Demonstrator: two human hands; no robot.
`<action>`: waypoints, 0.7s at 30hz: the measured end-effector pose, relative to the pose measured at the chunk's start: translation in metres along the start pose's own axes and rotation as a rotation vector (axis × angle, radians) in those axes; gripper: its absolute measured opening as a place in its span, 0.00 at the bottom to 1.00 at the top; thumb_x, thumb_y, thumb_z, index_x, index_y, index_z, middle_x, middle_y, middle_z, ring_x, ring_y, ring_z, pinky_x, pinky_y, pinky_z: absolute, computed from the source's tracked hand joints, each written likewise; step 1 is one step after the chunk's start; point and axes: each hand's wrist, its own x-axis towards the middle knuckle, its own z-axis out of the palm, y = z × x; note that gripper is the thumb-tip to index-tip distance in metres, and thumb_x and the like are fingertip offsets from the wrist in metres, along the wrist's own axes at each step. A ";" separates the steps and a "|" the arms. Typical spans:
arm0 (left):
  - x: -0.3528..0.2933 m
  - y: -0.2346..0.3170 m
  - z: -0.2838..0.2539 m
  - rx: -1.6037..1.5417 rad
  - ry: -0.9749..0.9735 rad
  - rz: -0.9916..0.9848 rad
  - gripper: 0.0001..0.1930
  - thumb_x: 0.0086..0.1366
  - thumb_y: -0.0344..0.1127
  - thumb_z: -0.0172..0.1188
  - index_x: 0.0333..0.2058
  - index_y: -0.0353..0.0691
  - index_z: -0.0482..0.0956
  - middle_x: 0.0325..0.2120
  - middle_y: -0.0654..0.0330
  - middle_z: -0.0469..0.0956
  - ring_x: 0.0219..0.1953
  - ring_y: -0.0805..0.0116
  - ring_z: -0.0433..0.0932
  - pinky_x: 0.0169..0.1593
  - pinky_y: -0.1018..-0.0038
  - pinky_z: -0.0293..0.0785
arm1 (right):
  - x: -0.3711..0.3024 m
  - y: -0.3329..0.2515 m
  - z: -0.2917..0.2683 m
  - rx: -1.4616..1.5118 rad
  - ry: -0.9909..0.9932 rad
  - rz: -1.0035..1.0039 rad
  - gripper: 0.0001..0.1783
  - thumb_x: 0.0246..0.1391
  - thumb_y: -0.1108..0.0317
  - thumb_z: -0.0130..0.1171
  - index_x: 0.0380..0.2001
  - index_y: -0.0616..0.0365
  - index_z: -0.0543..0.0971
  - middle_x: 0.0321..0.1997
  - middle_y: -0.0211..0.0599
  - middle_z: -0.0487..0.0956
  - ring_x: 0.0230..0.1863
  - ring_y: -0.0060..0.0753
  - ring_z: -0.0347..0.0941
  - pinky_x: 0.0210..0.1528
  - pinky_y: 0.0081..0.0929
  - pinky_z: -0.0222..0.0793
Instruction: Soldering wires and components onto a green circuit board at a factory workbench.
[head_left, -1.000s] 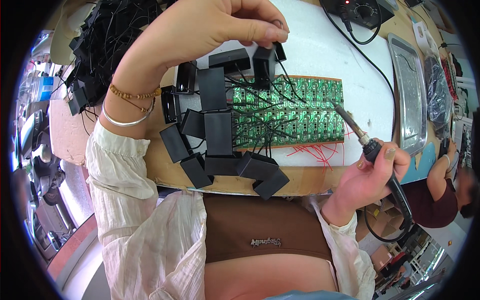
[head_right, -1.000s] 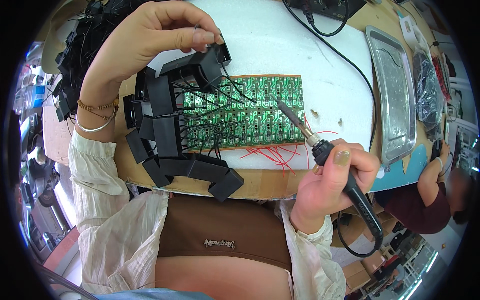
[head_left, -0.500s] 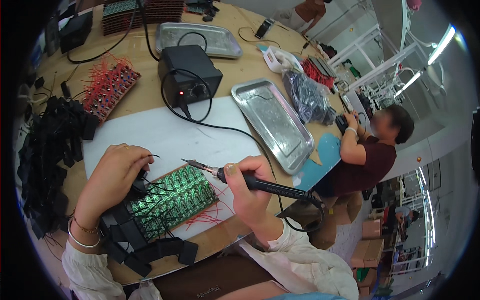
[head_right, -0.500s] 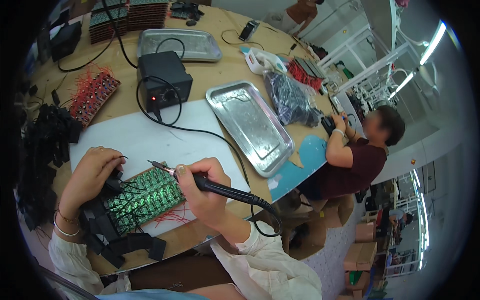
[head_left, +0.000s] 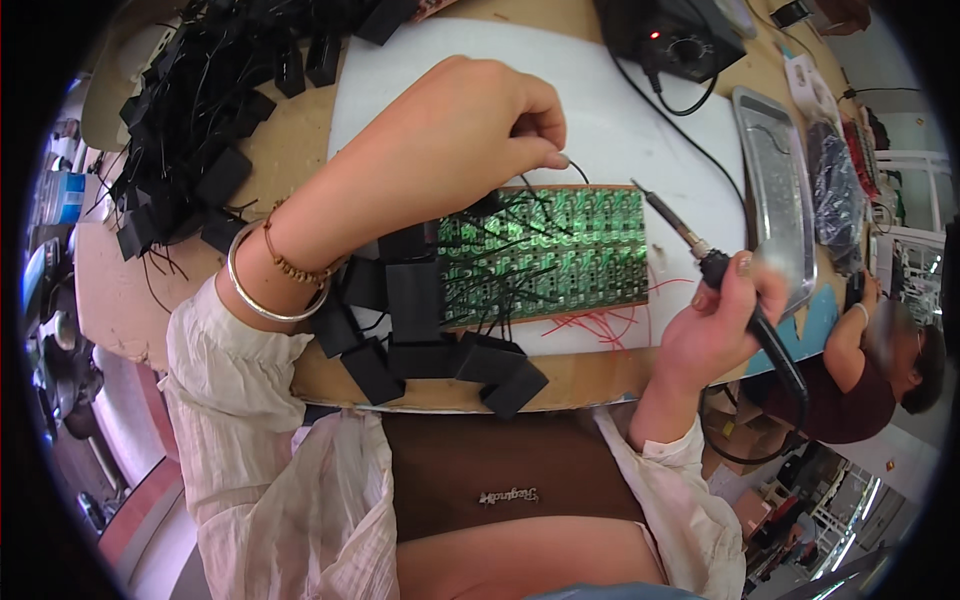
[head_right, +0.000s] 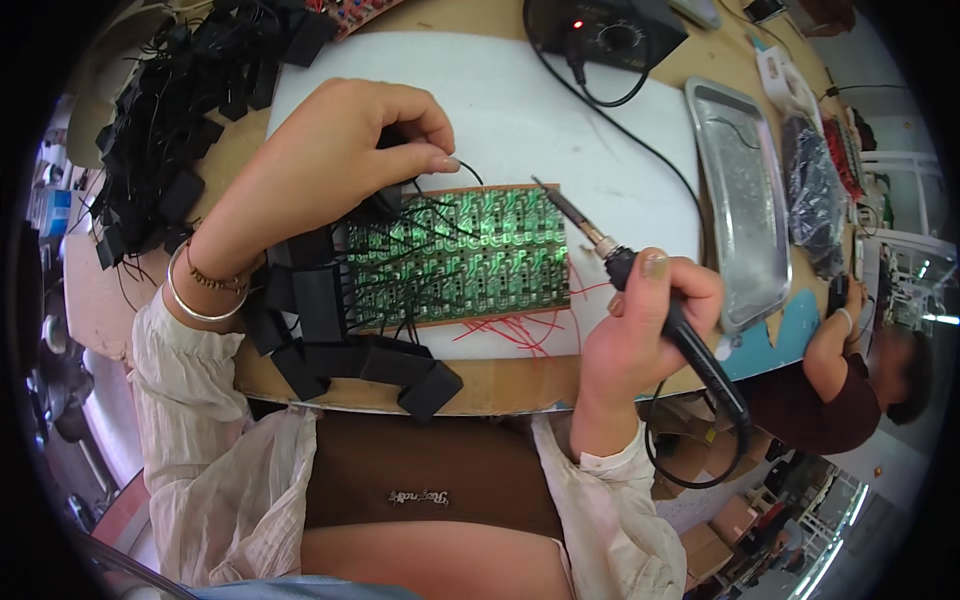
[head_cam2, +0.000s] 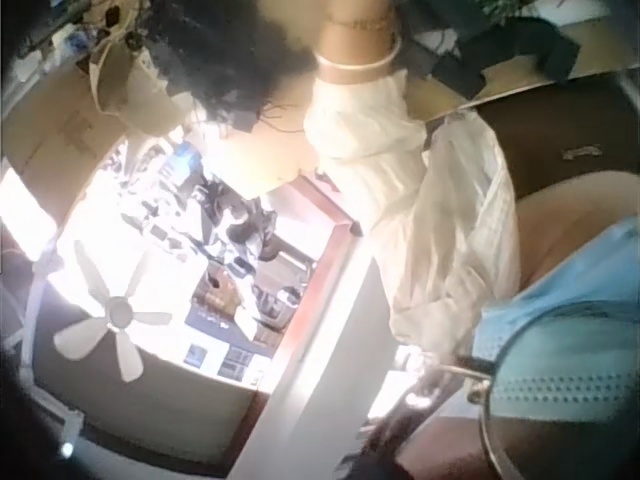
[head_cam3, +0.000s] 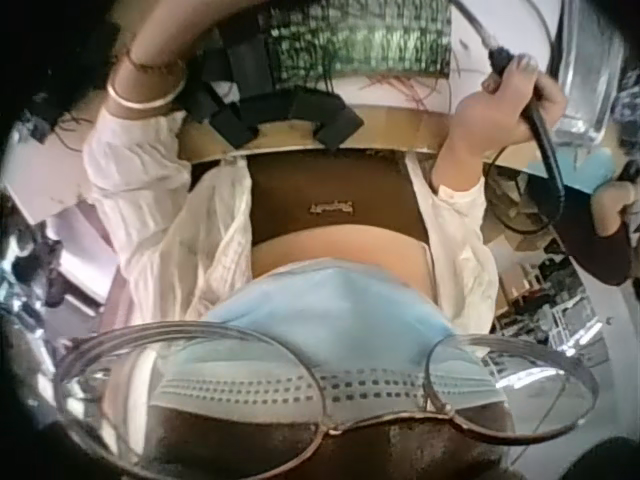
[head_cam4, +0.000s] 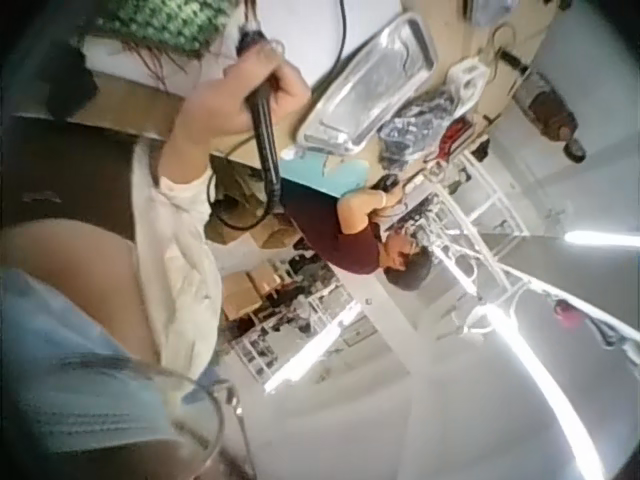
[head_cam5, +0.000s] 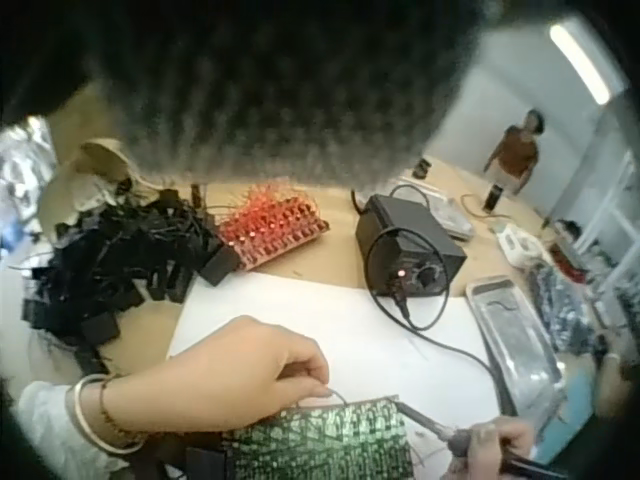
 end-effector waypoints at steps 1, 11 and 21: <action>0.001 -0.003 0.002 -0.008 0.000 0.036 0.07 0.49 0.32 0.56 0.24 0.33 0.74 0.19 0.56 0.72 0.22 0.70 0.70 0.28 0.78 0.65 | 0.000 -0.001 0.001 0.006 -0.024 0.003 0.08 0.48 0.69 0.50 0.21 0.57 0.64 0.16 0.28 0.62 0.13 0.13 0.51 0.15 0.10 0.45; 0.002 -0.003 0.009 0.136 -0.031 0.037 0.07 0.44 0.30 0.57 0.20 0.31 0.73 0.19 0.55 0.71 0.22 0.66 0.70 0.28 0.75 0.66 | -0.008 -0.005 0.001 0.030 -0.075 0.005 0.09 0.46 0.73 0.52 0.21 0.59 0.62 0.13 0.27 0.61 0.14 0.13 0.51 0.17 0.12 0.46; 0.004 0.011 0.013 0.192 0.048 0.103 0.06 0.43 0.30 0.56 0.19 0.31 0.74 0.19 0.54 0.72 0.22 0.64 0.71 0.28 0.74 0.67 | -0.009 -0.004 0.000 -0.069 -0.181 0.014 0.10 0.44 0.73 0.55 0.20 0.59 0.64 0.15 0.26 0.63 0.16 0.13 0.52 0.19 0.12 0.48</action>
